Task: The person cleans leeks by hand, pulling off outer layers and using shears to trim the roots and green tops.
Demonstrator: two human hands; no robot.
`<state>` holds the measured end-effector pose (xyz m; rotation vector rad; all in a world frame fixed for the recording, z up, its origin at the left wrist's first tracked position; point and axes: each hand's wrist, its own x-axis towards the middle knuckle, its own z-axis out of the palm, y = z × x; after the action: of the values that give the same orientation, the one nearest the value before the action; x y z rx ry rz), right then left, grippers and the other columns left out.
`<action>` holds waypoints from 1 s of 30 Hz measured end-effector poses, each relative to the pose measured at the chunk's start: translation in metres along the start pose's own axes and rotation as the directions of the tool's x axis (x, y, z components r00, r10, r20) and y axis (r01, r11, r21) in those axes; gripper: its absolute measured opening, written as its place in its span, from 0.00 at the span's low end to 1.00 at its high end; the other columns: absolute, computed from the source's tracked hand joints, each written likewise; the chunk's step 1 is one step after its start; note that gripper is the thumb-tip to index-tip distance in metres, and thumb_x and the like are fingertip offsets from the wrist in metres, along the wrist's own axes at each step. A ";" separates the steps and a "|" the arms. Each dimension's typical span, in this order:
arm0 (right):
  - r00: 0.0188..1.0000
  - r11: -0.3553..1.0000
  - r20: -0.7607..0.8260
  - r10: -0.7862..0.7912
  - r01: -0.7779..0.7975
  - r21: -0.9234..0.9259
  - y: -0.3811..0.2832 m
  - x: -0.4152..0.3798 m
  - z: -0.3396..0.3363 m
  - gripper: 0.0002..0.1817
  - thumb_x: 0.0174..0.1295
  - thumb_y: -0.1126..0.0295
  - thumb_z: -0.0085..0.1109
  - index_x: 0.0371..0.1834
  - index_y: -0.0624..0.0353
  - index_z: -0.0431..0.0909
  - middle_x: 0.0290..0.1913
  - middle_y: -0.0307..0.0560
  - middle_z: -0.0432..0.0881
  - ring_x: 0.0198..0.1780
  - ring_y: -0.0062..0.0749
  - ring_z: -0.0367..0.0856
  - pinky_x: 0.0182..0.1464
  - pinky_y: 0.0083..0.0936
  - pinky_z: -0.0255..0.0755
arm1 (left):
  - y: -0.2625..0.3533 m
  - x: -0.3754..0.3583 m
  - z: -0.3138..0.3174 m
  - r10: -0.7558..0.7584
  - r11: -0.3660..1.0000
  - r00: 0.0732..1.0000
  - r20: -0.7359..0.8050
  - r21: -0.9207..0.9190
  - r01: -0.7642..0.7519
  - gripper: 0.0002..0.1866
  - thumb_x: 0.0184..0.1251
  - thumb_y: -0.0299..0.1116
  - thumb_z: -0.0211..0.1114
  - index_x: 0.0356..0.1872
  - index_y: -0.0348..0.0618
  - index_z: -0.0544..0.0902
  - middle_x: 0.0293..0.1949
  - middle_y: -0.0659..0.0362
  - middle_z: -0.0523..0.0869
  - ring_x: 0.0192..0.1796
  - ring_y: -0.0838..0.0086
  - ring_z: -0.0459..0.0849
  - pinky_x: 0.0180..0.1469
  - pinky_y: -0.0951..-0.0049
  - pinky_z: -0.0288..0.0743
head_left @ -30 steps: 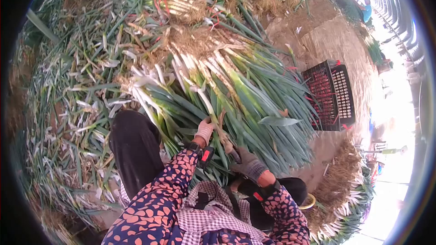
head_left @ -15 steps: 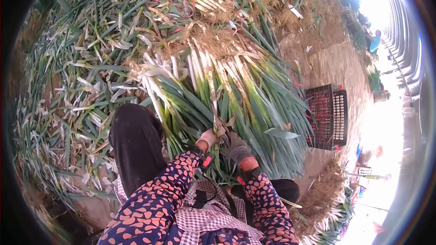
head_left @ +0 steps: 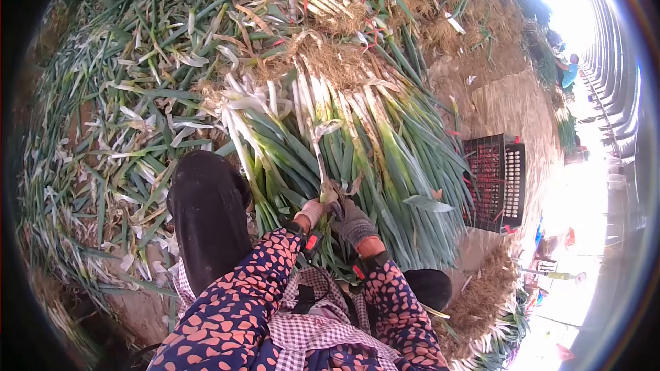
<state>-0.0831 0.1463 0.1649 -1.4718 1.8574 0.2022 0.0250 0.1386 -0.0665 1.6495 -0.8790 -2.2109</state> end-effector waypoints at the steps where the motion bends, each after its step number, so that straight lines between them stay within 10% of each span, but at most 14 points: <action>1: 1.000 1.000 -0.011 0.011 -0.011 -0.009 -0.006 0.005 -0.002 0.37 0.46 0.53 0.68 0.57 0.57 0.64 0.48 0.64 0.78 0.51 0.58 0.77 0.52 0.44 0.71 | 0.008 -0.008 -0.002 -0.019 1.000 1.000 0.003 0.003 0.019 0.17 0.65 0.32 0.59 0.54 0.39 0.77 0.40 0.54 0.83 0.37 0.64 0.83 0.40 0.63 0.77; 15: 1.000 1.000 0.011 -0.002 0.002 0.030 -0.036 0.040 -0.013 0.37 0.41 0.53 0.72 0.53 0.58 0.68 0.49 0.63 0.79 0.52 0.56 0.77 0.54 0.43 0.71 | 0.064 -0.072 -0.005 -0.034 0.901 0.988 -0.148 0.424 0.095 0.23 0.60 0.46 0.62 0.49 0.39 0.81 0.43 0.49 0.85 0.48 0.56 0.83 0.48 0.60 0.75; 20: 0.998 0.990 0.050 -0.028 0.035 -0.134 -0.036 0.058 -0.016 0.39 0.39 0.53 0.72 0.54 0.58 0.68 0.48 0.61 0.80 0.53 0.55 0.78 0.55 0.41 0.71 | 0.078 -0.102 -0.005 -0.086 0.938 0.979 -0.183 0.316 0.141 0.24 0.57 0.48 0.64 0.49 0.41 0.81 0.44 0.48 0.85 0.51 0.54 0.82 0.50 0.59 0.75; 26: 0.988 0.976 -0.012 -0.151 0.147 -0.161 -0.021 0.048 -0.012 0.39 0.39 0.53 0.72 0.55 0.59 0.69 0.48 0.62 0.79 0.53 0.55 0.77 0.56 0.41 0.71 | 0.067 -0.117 -0.005 0.036 0.888 0.956 -0.290 0.447 0.102 0.22 0.55 0.44 0.63 0.49 0.43 0.79 0.42 0.45 0.85 0.48 0.52 0.82 0.49 0.57 0.75; 30: 0.984 0.993 0.138 -0.114 0.116 -0.010 -0.013 0.002 -0.024 0.41 0.40 0.55 0.72 0.58 0.60 0.67 0.48 0.61 0.79 0.53 0.54 0.77 0.55 0.40 0.71 | 0.075 -0.138 -0.008 0.314 0.913 0.769 -0.557 0.400 -0.083 0.15 0.54 0.38 0.62 0.41 0.44 0.78 0.34 0.44 0.84 0.41 0.48 0.83 0.42 0.56 0.76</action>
<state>-0.0823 0.1276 0.1844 -1.5337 1.6603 0.2581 0.0664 0.1499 0.0853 2.1240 -1.2214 -1.2649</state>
